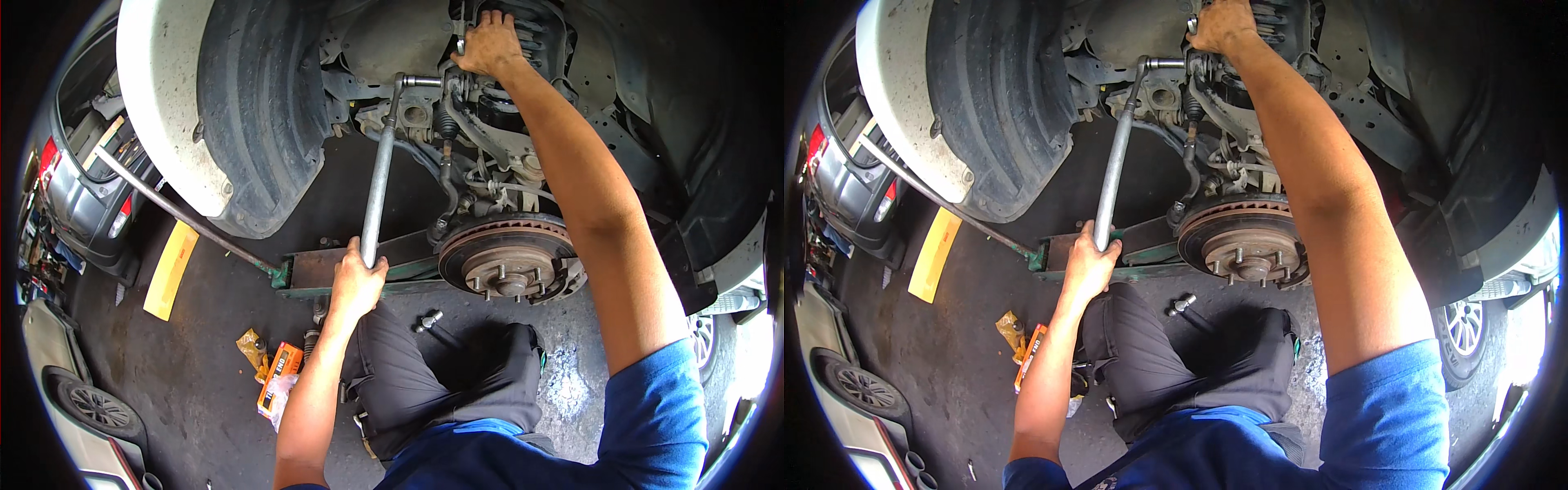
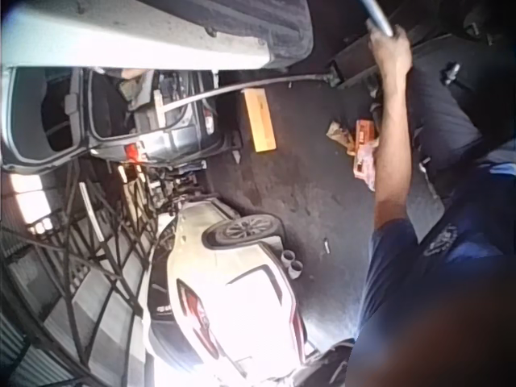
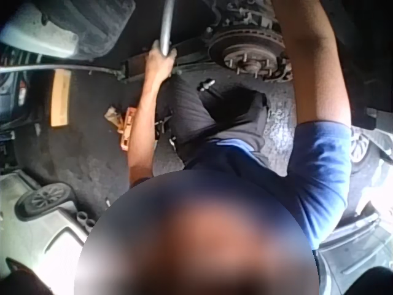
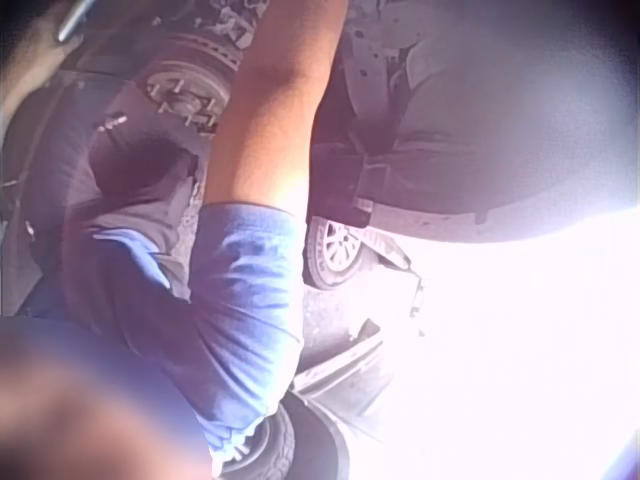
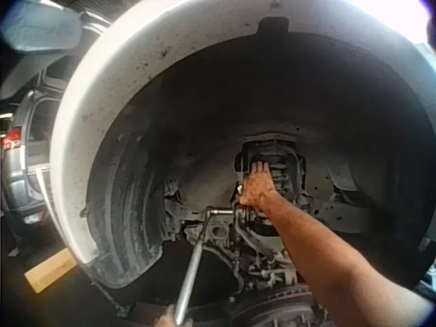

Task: Tightening bolts on a vehicle's front suspension system using wrenches and a breaker bar.

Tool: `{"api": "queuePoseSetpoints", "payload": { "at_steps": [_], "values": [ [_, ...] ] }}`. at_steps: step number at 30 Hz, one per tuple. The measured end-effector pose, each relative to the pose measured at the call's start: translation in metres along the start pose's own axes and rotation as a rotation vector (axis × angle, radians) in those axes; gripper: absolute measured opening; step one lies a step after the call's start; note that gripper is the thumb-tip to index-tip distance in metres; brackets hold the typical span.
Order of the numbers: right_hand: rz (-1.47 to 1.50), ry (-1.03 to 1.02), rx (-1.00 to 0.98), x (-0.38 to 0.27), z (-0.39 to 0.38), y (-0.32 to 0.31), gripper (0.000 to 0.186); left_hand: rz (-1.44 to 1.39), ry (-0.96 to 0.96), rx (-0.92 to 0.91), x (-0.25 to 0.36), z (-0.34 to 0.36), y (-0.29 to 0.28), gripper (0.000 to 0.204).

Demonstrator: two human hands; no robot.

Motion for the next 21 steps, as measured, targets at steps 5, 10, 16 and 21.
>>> {"api": "queuePoseSetpoints", "payload": {
  "at_steps": [5, 10, 16, 21],
  "values": [
    [-0.004, -0.012, 0.026, -0.003, 0.002, -0.004, 0.066, 0.039, 0.114, 0.092, -0.018, 0.006, 0.005, 0.044],
    [0.01, 0.002, -0.033, 0.001, -0.002, -0.005, 0.067, 0.1, 0.162, 0.205, -0.02, 0.005, 0.008, 0.033],
    [0.15, 0.002, -0.211, 0.005, 0.003, -0.002, 0.075, 0.141, 0.21, 0.237, -0.025, 0.008, 0.008, 0.022],
    [0.123, 0.001, -0.199, 0.003, 0.003, 0.004, 0.077, 0.237, 0.234, 0.293, -0.014, 0.007, 0.003, 0.03]
  ]
}}
Point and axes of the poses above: each hand's wrist, its own z-axis towards the middle knuckle, its own y-axis out of the palm, x = y × z, the point moved 4 cm from there along z, towards the middle knuckle, and after that the axes turned 10 degrees about x, right-handed, at the moved point
